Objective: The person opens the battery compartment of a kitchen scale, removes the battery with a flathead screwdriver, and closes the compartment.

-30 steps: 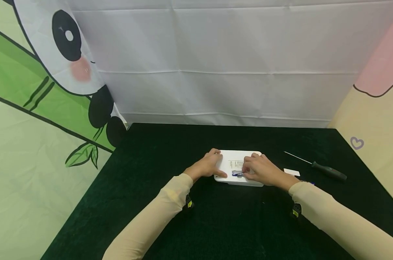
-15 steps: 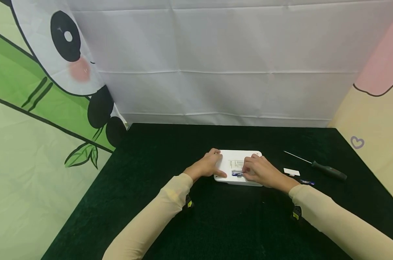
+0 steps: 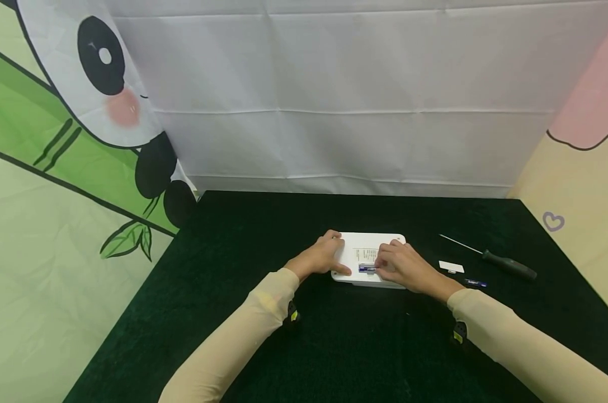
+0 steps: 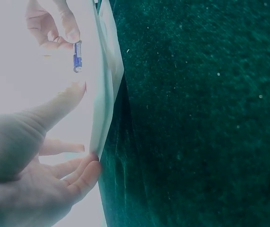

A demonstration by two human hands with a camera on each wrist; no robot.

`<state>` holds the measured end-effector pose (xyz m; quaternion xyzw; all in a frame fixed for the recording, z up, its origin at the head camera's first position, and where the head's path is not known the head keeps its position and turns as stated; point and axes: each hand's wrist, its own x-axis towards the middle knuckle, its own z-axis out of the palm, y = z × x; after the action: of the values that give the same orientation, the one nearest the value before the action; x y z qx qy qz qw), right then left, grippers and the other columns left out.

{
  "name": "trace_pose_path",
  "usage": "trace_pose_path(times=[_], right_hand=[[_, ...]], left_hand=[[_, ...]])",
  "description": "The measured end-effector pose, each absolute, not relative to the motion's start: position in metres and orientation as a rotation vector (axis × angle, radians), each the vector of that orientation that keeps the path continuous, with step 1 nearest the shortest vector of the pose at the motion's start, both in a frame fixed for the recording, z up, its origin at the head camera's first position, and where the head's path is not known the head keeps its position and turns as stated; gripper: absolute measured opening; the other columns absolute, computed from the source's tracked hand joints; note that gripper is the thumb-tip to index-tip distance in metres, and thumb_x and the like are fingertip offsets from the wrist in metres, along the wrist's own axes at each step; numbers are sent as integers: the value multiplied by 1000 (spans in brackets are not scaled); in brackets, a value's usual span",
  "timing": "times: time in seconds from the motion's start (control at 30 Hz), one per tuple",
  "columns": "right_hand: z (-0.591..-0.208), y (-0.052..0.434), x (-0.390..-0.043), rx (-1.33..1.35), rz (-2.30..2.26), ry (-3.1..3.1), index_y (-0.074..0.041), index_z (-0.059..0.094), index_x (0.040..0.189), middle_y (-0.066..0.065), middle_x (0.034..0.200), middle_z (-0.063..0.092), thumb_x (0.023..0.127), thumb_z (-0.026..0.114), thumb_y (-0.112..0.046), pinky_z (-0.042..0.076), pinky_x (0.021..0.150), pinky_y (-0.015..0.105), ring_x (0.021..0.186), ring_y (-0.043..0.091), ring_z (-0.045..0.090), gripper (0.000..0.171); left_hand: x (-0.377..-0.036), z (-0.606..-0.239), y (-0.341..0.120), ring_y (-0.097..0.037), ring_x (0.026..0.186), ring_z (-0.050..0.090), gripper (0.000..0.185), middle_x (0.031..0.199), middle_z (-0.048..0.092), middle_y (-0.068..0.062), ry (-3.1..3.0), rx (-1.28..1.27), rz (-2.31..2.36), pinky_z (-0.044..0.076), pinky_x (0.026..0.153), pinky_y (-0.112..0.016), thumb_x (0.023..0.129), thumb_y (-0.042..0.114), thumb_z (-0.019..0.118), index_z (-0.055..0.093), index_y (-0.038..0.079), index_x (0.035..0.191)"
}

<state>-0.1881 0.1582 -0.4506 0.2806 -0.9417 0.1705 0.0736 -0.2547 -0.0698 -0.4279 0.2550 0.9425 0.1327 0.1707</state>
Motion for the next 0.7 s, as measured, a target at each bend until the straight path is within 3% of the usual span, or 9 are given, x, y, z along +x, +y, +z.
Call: trace_pose_path(times=[0.4, 0.7], right_hand=[[-453, 162, -180, 808, 594, -2818, -21, 72, 95, -9, 96, 63, 89, 72, -24, 41, 81, 34, 92, 13, 52, 7], [-442, 209, -183, 706, 539, -2820, -18, 73, 95, -5, 94, 61, 88, 72, -19, 36, 73, 31, 82, 14, 47, 7]], left_hand=[[-253, -429, -69, -29, 141, 34, 76, 158, 25, -7, 2660, 737, 347, 36, 113, -44, 82, 45, 76, 47, 11, 143], [-259, -429, -60, -28, 140, 34, 76, 158, 25, -7, 2678, 733, 345, 35, 113, -43, 82, 45, 76, 47, 9, 143]])
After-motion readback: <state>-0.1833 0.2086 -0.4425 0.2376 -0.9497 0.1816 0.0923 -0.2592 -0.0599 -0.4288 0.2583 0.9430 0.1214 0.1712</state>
